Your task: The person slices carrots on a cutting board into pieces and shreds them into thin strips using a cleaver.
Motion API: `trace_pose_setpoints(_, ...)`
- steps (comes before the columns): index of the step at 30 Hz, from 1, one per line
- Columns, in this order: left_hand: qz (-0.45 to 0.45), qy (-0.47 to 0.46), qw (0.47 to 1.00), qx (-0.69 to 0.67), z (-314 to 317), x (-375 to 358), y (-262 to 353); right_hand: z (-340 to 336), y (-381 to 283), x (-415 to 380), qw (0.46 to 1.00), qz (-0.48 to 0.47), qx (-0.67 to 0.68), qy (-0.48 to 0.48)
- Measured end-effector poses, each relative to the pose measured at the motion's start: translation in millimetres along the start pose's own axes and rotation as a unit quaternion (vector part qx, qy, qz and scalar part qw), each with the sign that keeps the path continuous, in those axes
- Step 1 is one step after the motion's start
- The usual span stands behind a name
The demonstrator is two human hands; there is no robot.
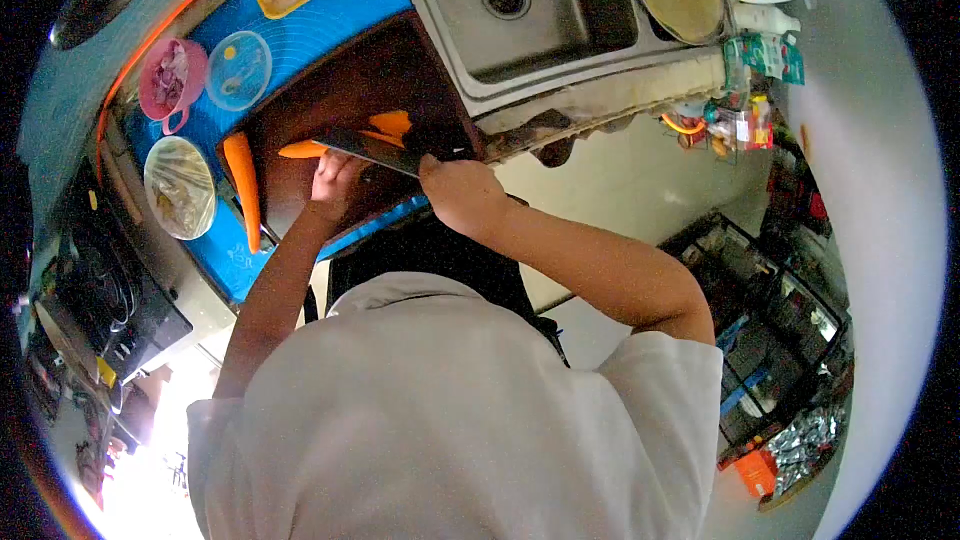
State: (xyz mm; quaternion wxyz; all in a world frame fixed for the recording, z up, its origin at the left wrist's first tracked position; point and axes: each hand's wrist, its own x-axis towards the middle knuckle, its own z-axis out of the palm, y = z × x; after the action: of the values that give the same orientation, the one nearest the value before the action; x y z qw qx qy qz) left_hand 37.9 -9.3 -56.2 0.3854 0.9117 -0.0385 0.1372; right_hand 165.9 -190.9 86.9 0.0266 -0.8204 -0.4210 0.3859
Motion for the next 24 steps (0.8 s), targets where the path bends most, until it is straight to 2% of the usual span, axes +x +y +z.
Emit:
trace_pose_setpoints(2, 0.01, 0.013, 1.0, 0.011, 2, 0, -2, 5, 4, 4, 1.0, -0.006, 0.013, 0.015)
trace_pose_setpoints(5, 0.034, 0.039, 0.998, 0.028, 3, 2, -2, 11, -2, 30, 0.994, -0.051, 0.028, 0.089)
trace_pose_setpoints(8, -0.063, 0.032, 0.991, -0.117, 18, -11, -12, 16, 4, 47, 0.995, -0.062, 0.008, 0.078)
trace_pose_setpoints(11, 0.068, 0.05, 0.996, 0.034, 3, 2, -5, 19, 3, 44, 0.997, -0.04, 0.0, 0.059)
trace_pose_setpoints(13, -0.034, -0.005, 0.999, -0.04, 4, 0, -6, 17, 1, 44, 0.997, -0.041, 0.0, 0.071)
trace_pose_setpoints(15, 0.061, 0.003, 0.994, 0.088, -9, 4, 1, 17, 1, 39, 0.993, -0.064, 0.013, 0.096)
trace_pose_setpoints(18, 0.05, 0.002, 0.996, 0.079, -5, -5, -6, 14, -2, 20, 0.99, -0.079, 0.007, 0.118)
trace_pose_setpoints(24, 0.019, -0.024, 0.995, 0.092, 8, -18, -18, 9, -9, -26, 0.994, -0.031, -0.033, 0.104)
